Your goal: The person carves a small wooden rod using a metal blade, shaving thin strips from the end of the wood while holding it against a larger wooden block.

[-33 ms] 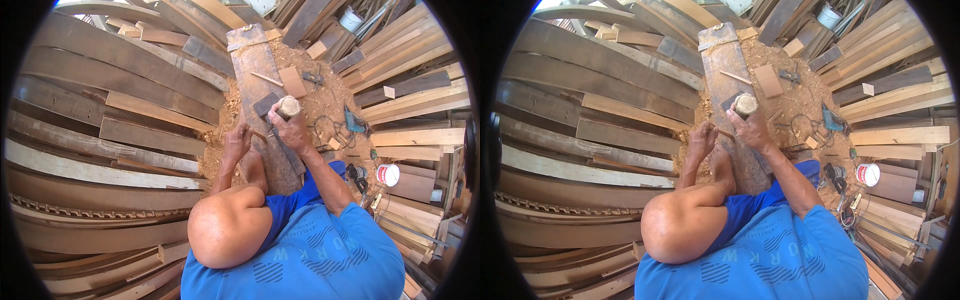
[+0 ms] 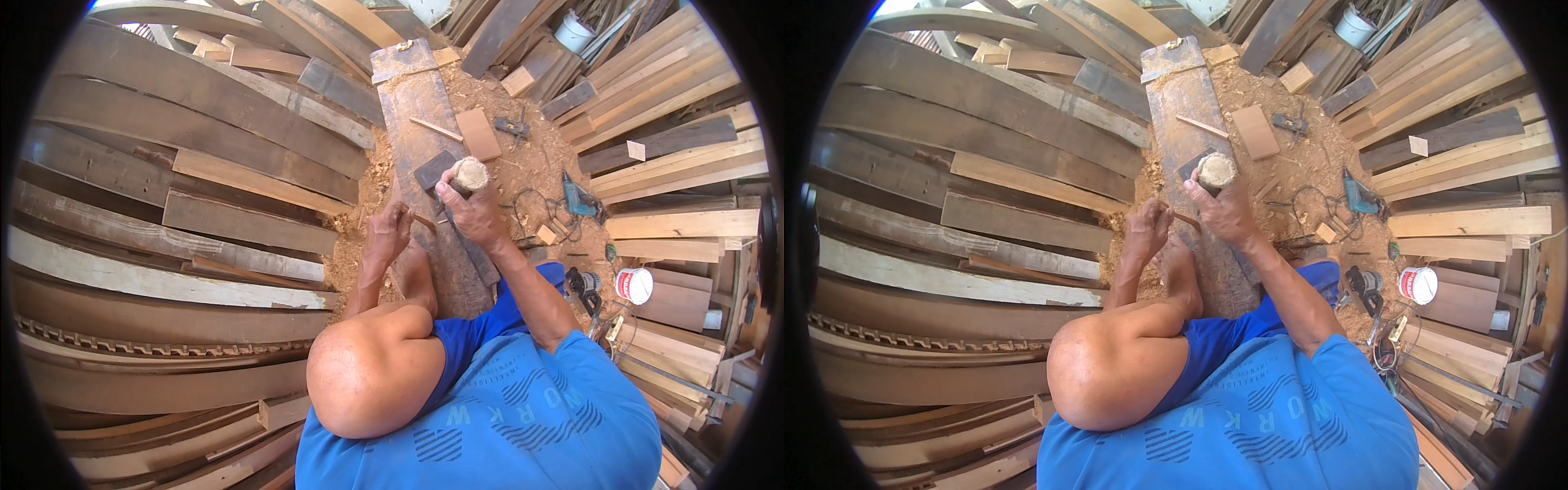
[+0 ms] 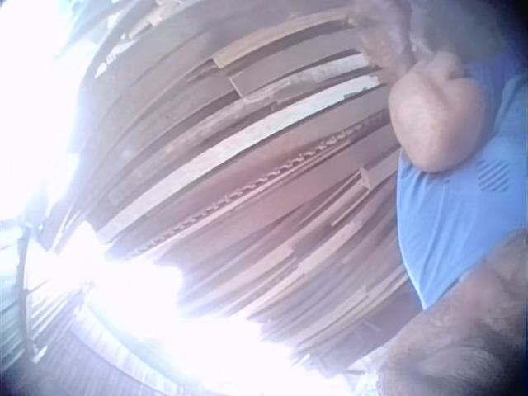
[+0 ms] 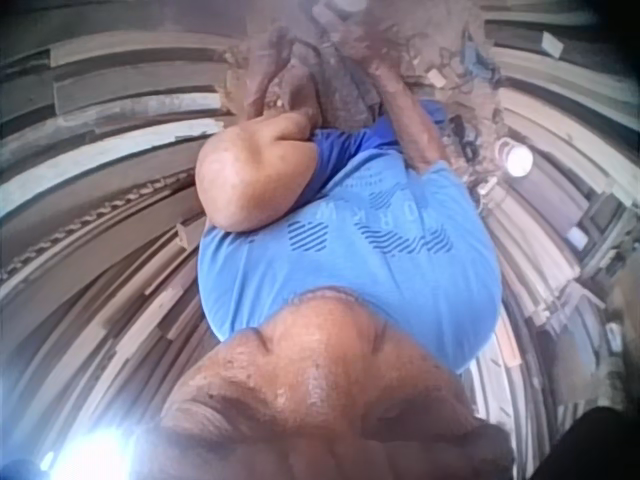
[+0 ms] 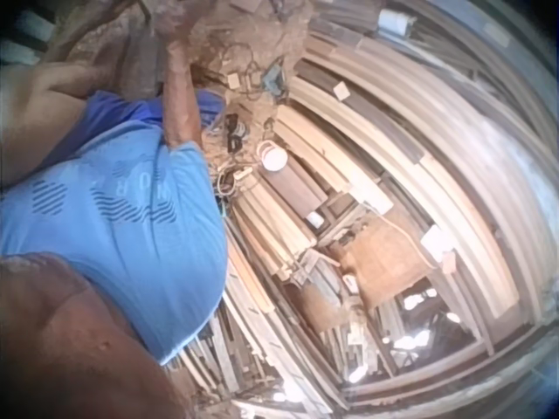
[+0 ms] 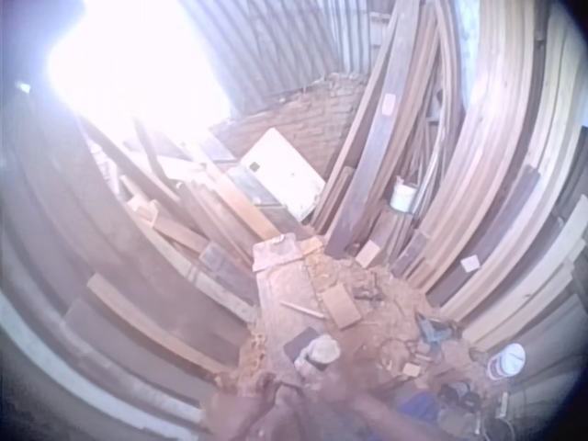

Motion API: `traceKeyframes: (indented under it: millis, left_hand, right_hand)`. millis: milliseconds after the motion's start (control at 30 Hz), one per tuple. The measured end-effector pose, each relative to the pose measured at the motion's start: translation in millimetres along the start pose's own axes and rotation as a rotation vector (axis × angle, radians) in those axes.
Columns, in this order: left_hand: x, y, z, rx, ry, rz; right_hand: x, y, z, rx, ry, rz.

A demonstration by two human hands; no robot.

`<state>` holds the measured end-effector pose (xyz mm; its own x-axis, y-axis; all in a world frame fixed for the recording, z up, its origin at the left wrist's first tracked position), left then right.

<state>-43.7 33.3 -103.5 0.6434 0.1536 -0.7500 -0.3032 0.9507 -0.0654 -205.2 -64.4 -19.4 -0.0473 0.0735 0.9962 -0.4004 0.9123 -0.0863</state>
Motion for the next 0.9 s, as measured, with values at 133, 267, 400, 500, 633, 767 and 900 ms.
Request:
traceKeyframes:
  millis: [133, 267, 400, 500, 633, 767, 900]
  left_hand:
    - [-5, 5, 10, -0.033, 0.014, 0.015]
    - [-5, 6, 8, -0.050, 0.035, -0.007]
    - [-1, 10, 9, -0.055, 0.013, -0.010]
    - [1, 9, 16, -0.073, -0.016, -0.043]
    - [13, 9, 1, -0.016, 0.149, 0.136]
    - [70, 29, -33, -0.026, 0.469, 0.308]
    - [73, 22, -25, -0.043, 0.661, 0.287]
  right_hand:
    - [1, 4, -21, 0.020, 0.017, 0.029]
    - [-31, 15, -35, 0.114, 0.130, 0.131]
    - [-49, 24, -24, 0.084, 0.046, -0.107]
    - [-35, 31, -16, 0.222, 0.295, 0.065]
    - [-37, 63, 1, 0.619, 0.389, -0.276]
    - [-66, 104, -16, 0.925, 0.026, -0.417]
    - [-105, 149, -15, 0.923, -0.102, -0.661]
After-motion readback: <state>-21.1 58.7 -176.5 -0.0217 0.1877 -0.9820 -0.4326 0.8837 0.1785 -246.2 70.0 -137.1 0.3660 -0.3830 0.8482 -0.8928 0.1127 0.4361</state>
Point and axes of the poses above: each hand's wrist, its own y-axis away from the middle knuckle, its own z-axis out of the back of the hand, x = y × z, the point moved 9 cm from there along -y, towards the middle knuckle, and after that the axes turned 1 degree about -z, right-handed, at the moved point
